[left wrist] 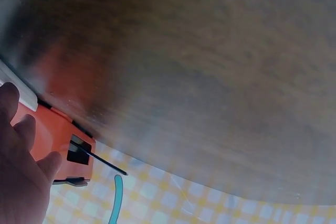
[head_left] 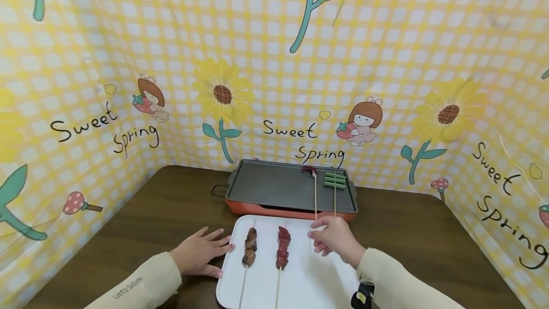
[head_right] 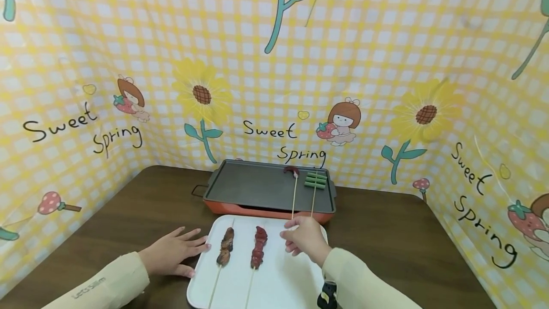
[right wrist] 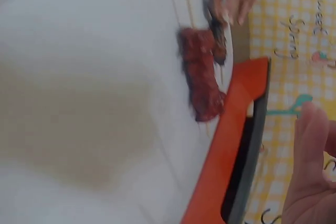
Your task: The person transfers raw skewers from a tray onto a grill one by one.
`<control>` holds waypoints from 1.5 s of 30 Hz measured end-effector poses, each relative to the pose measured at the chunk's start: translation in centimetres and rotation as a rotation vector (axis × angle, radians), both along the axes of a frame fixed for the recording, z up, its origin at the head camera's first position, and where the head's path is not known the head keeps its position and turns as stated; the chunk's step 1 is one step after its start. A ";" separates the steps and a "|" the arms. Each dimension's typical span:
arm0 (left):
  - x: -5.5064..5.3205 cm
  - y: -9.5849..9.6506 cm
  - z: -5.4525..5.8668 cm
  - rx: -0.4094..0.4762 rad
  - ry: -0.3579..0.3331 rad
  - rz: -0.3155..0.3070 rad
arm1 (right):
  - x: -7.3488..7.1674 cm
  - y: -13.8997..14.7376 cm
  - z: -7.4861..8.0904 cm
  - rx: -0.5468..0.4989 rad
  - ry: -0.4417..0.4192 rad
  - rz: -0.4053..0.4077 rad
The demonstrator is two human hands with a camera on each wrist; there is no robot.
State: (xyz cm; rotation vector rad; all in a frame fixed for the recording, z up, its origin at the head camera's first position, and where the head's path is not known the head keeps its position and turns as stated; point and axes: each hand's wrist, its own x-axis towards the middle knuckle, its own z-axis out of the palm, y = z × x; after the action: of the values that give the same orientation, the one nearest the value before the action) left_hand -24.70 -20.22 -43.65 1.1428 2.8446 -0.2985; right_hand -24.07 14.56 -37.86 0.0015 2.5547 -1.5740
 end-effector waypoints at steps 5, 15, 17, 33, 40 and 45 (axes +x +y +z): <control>-0.1 0.2 0.1 -0.015 0.011 0.000 | 2.1 -0.1 -1.5 -0.072 -0.044 0.077; 0.2 0.0 0.0 0.001 -0.014 0.005 | 5.3 -0.6 -4.4 -0.183 -0.383 0.294; 0.1 0.1 0.1 -0.011 0.008 0.001 | 5.4 -0.8 -4.9 -0.181 -0.435 0.333; 0.0 0.5 0.5 -0.049 -0.040 0.031 | 6.1 -2.8 -6.7 -0.099 -0.340 0.469; 0.1 0.5 0.6 -0.041 -0.017 0.009 | 6.1 -3.2 -7.0 -0.127 -0.382 0.526; 0.1 0.5 0.6 -0.058 0.031 -0.025 | 6.5 -3.7 -7.0 -0.087 -0.371 0.477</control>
State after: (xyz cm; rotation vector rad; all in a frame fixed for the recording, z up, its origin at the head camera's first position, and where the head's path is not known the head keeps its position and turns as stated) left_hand -24.60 -19.68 -43.02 1.1743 2.8295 -0.4008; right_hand -17.55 10.91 -44.82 -0.2760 2.0112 -1.3472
